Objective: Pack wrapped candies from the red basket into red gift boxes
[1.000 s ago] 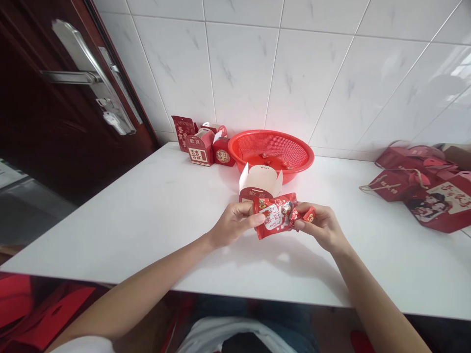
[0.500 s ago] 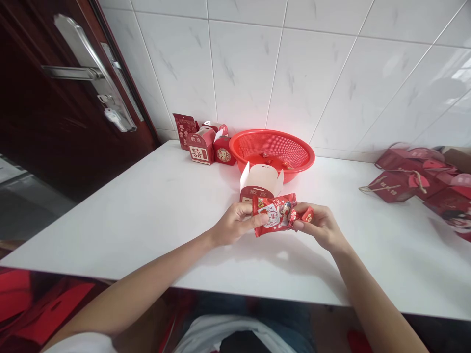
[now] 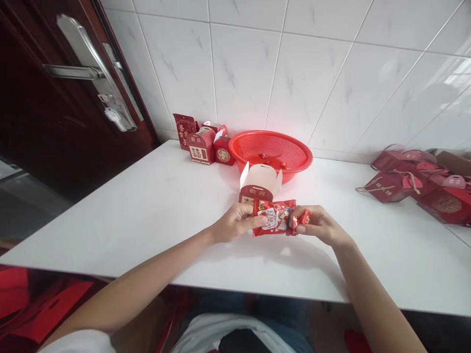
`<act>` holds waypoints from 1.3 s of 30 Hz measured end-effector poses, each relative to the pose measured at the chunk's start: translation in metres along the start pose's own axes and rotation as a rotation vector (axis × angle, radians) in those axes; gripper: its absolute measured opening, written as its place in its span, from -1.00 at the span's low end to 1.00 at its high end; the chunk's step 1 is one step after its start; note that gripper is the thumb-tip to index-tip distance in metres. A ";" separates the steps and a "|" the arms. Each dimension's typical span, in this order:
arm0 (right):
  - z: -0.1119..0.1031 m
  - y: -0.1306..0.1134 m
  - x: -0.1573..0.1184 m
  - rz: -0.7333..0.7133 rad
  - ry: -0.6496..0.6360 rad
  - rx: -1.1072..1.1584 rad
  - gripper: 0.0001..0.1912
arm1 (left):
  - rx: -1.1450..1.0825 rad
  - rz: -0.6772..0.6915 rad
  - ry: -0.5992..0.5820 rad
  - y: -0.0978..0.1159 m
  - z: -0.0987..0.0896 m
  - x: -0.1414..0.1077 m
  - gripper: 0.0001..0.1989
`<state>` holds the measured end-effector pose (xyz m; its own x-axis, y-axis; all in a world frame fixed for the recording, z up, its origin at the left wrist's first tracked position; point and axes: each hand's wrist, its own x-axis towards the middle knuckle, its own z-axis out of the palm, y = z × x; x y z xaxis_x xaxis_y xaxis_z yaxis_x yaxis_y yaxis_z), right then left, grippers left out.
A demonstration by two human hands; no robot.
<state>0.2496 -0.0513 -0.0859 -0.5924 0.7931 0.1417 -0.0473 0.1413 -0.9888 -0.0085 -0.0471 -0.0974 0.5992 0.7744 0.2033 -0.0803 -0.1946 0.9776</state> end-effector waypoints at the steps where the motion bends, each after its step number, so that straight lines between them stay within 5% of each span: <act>1: 0.000 0.000 0.000 0.002 0.003 -0.005 -0.77 | 0.003 -0.004 0.002 -0.001 0.000 0.000 -0.57; 11: -0.002 0.001 0.001 -0.005 0.037 -0.036 -0.73 | 0.115 0.002 0.041 -0.009 -0.002 0.003 -0.45; 19: -0.001 -0.001 0.001 0.011 0.037 -0.039 -0.73 | 0.123 0.051 0.074 -0.006 0.001 0.003 -0.60; 39: -0.004 0.003 -0.001 -0.023 -0.069 -0.001 -0.82 | 0.025 -0.002 -0.020 -0.015 -0.001 0.005 -0.61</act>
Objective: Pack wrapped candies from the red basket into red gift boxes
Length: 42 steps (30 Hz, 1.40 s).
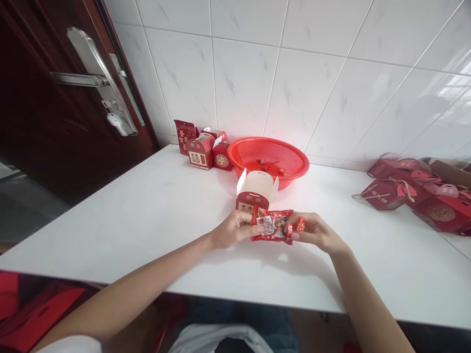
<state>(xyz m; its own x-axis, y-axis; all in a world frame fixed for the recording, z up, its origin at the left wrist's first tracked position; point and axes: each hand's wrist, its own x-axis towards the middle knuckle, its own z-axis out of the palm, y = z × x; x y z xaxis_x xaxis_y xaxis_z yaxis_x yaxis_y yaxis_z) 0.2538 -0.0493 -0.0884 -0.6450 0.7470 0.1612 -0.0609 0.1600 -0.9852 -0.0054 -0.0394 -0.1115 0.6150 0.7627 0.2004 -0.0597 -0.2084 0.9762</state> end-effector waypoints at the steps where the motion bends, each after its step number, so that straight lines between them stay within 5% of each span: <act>1: 0.000 0.000 0.000 0.004 -0.003 0.001 -0.81 | -0.002 -0.009 -0.005 -0.001 0.000 0.000 -0.60; 14: 0.001 -0.001 0.000 0.030 0.045 0.061 -0.83 | -0.004 0.029 -0.022 -0.001 -0.001 0.000 -0.56; 22: 0.001 -0.002 -0.001 0.032 0.078 0.016 -0.82 | 0.034 -0.031 -0.058 -0.003 -0.004 -0.003 -0.69; 32: 0.004 -0.007 -0.001 0.027 0.061 -0.015 -0.81 | -0.028 0.049 -0.060 -0.001 -0.003 -0.003 -0.83; 42: 0.004 -0.004 -0.001 0.055 0.077 -0.019 -0.79 | -0.003 0.041 -0.062 0.003 -0.002 -0.004 -0.79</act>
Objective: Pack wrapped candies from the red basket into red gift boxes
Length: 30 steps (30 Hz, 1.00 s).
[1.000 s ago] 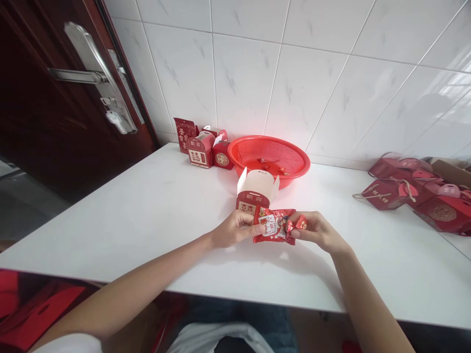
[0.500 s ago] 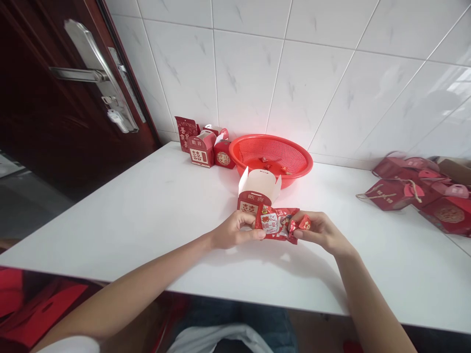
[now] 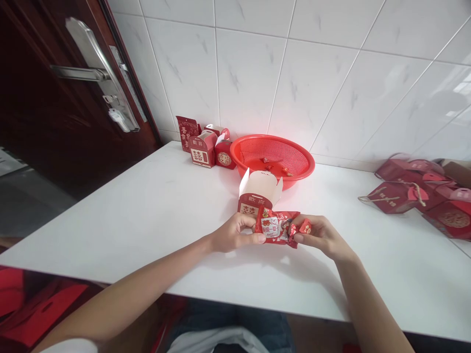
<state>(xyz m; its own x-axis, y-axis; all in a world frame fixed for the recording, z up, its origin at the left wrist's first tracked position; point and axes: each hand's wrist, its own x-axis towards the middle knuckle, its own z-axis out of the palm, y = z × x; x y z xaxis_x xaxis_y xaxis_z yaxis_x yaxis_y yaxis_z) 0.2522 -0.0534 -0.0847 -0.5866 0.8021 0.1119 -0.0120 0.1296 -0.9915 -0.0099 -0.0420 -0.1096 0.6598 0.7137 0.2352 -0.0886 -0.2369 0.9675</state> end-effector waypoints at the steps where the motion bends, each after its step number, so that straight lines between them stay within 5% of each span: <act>1: 0.000 0.000 0.000 0.001 0.002 0.000 -0.79 | 0.005 -0.005 0.004 0.000 0.000 0.000 -0.78; 30: -0.001 -0.004 -0.002 0.099 -0.042 -0.013 -0.78 | 0.053 0.005 -0.064 0.001 0.001 0.000 -0.76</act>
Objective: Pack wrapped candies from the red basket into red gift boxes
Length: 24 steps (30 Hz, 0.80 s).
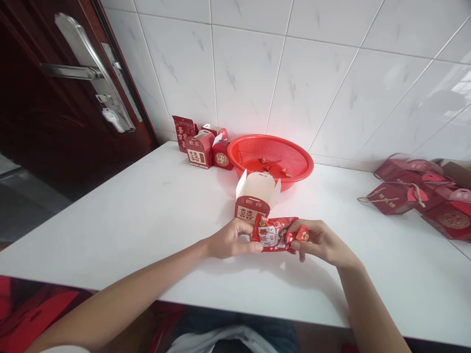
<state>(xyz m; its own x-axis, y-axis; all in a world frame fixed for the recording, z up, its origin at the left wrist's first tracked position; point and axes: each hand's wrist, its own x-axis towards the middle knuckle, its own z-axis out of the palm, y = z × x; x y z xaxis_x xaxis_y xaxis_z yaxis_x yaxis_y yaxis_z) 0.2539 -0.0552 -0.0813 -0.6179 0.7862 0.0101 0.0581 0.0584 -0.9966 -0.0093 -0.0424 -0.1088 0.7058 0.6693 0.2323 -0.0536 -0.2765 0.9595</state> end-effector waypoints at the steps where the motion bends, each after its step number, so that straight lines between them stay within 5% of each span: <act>1: 0.000 0.000 0.000 -0.006 -0.002 -0.003 -0.78 | 0.001 -0.003 -0.002 0.000 0.000 0.000 -0.76; 24: 0.002 0.000 0.000 0.009 0.000 0.049 -0.78 | -0.027 -0.027 0.006 -0.002 -0.003 -0.001 -0.77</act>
<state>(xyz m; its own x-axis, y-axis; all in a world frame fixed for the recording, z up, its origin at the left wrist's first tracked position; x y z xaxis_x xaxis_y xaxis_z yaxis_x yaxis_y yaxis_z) 0.2522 -0.0562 -0.0818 -0.6175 0.7866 0.0008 0.0256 0.0211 -0.9994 -0.0116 -0.0405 -0.1101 0.7032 0.6802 0.2069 -0.0532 -0.2398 0.9694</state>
